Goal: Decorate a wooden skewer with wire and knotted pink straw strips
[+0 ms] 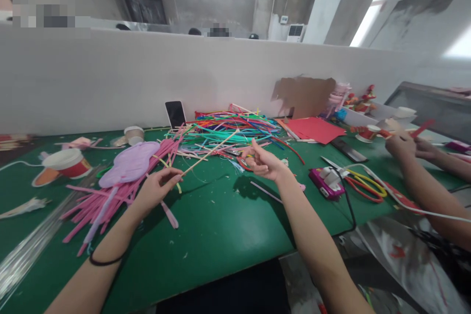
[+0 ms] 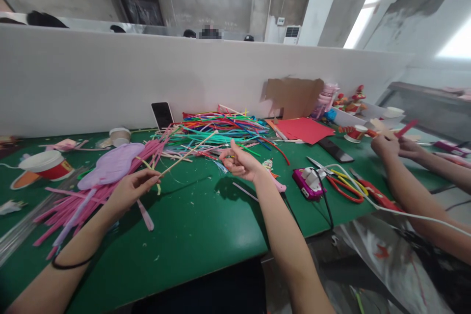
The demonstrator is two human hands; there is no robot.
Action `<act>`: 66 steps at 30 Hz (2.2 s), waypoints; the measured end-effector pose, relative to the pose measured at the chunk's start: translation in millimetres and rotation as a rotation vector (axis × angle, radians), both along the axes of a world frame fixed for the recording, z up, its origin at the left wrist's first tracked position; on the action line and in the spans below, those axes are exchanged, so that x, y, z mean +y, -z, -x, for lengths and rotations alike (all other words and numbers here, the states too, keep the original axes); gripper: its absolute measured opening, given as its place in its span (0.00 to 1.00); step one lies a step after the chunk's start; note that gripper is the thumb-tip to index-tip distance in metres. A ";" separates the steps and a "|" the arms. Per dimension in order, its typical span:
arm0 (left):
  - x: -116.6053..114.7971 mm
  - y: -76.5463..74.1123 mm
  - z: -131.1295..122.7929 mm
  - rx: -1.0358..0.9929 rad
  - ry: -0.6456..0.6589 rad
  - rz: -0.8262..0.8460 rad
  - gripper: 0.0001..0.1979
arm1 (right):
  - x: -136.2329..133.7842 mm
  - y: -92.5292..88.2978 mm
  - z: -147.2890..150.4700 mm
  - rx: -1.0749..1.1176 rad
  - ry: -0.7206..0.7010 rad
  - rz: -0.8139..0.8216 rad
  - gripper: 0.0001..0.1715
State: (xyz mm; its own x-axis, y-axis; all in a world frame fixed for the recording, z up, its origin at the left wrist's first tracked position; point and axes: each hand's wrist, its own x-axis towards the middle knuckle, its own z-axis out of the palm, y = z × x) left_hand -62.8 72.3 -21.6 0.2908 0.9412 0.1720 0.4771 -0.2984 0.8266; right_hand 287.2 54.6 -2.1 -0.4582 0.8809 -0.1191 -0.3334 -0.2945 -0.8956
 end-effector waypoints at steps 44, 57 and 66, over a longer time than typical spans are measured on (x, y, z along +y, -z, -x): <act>5.6 3.0 1.7 -0.007 0.026 -0.035 0.24 | 5.0 3.3 -3.4 -0.026 0.116 0.057 0.21; 5.0 1.0 1.9 0.005 0.034 -0.033 0.24 | 6.8 6.3 -9.6 -0.028 0.146 0.045 0.20; 5.6 0.6 7.0 0.046 0.026 -0.032 0.24 | 4.9 1.6 -4.9 -0.035 0.101 0.068 0.23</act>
State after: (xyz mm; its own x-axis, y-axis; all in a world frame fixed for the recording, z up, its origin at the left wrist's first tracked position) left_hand -69.8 77.9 -22.2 0.3232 0.9275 0.1877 0.5060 -0.3370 0.7940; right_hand 292.1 59.5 -3.7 -0.3619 0.9116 -0.1950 -0.3330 -0.3217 -0.8863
